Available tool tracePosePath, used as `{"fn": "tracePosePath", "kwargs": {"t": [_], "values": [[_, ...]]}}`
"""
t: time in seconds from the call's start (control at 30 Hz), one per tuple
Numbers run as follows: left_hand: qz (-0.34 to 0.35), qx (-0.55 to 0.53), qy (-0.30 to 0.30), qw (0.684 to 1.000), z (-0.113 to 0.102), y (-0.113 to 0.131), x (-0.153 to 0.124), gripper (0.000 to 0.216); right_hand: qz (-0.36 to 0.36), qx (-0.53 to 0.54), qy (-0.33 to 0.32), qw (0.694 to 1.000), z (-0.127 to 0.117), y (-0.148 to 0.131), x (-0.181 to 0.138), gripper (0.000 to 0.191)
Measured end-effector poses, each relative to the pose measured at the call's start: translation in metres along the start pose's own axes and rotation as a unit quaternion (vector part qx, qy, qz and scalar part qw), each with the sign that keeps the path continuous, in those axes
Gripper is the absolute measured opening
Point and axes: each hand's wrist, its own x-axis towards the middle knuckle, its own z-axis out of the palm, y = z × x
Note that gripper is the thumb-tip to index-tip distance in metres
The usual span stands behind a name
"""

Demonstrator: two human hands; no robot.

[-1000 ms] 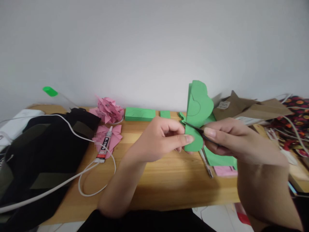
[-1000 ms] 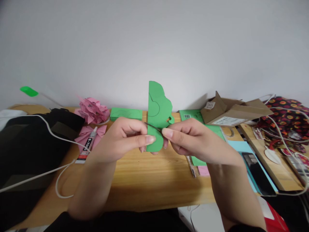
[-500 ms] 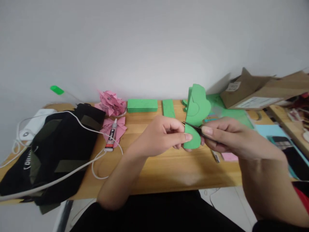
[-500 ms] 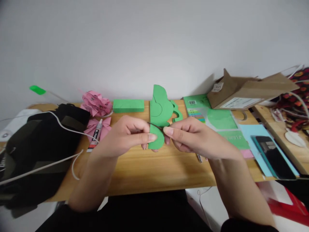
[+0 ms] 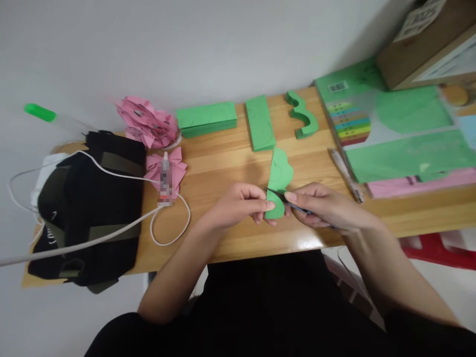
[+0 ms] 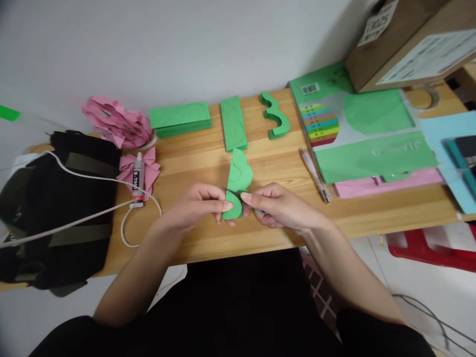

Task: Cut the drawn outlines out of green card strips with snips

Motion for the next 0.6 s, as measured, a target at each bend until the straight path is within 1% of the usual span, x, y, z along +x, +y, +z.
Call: {"fn": "tracePosePath", "kwargs": {"t": [0.33,0.5,0.6], "values": [[0.013,-0.008,-0.002,1.000,-0.004,-0.008,-0.001,0.032,-0.001,0.023,-0.031,0.999,-0.002,0.009,0.007,0.046],[0.010,-0.007,-0.009,1.000,-0.006,-0.012,-0.002,0.036,0.001,-0.010,-0.016,1.000,-0.007,0.009,0.004,0.047],[0.022,0.017,0.013,1.000,-0.009,-0.016,-0.003,0.039,-0.014,-0.039,0.008,0.999,-0.008,0.011,0.001,0.048]]}}
